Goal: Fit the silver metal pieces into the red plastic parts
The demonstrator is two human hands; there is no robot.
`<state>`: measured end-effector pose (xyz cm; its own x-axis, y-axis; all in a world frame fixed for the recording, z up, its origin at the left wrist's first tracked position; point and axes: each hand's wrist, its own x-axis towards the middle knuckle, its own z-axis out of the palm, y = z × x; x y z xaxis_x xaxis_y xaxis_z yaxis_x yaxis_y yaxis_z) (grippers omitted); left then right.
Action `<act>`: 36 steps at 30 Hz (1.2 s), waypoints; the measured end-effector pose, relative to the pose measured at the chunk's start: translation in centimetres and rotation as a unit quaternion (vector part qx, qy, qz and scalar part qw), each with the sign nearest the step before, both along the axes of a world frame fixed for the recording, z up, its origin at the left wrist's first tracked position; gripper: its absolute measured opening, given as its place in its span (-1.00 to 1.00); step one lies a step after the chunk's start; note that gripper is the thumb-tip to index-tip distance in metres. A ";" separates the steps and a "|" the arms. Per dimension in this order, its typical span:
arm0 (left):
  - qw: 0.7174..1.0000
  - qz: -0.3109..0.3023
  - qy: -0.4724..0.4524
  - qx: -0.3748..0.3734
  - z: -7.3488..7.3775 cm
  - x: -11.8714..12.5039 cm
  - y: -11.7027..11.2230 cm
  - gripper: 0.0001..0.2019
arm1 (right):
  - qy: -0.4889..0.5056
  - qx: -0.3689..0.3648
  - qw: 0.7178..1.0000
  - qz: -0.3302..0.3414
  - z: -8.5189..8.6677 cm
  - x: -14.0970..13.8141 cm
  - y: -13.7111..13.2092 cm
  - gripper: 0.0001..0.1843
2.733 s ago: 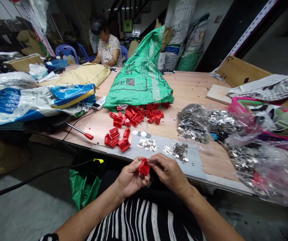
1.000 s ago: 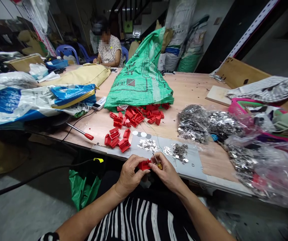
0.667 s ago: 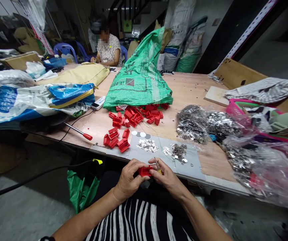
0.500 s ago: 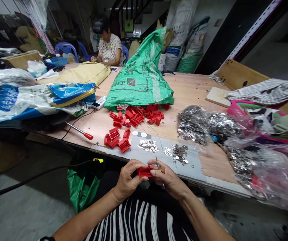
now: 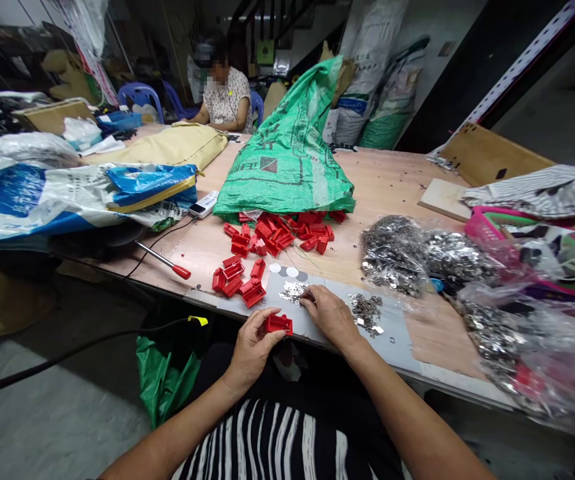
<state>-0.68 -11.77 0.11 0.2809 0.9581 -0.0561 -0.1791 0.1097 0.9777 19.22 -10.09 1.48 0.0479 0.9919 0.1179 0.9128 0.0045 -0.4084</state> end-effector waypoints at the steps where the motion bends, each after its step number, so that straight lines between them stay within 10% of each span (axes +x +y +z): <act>1: 1.000 -0.002 0.000 0.002 -0.1 0.0 0.0 -0.67 | -0.001 -0.003 1.000 -0.002 -0.1 0.0 0.2 -0.95; 16: 0.988 -0.048 -0.113 -0.093 0.7 1.4 0.1 -0.64 | 0.267 -0.021 0.960 0.076 2.7 -0.3 -3.4 -0.88; 27: 0.982 -0.082 -0.139 -0.095 1.2 1.3 0.3 -0.58 | 0.221 0.077 0.949 0.210 2.7 -1.0 -4.9 -0.85; 36: 0.986 -0.098 -0.110 -0.079 0.6 1.2 0.4 -0.61 | 0.288 -0.060 0.943 0.154 2.6 -0.8 -5.5 -0.92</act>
<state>0.47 -11.42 0.74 0.4824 0.8681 -0.1168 -0.3444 0.3106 0.8860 18.40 -15.57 4.13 -0.2229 0.9737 0.0463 0.5019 0.1554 -0.8509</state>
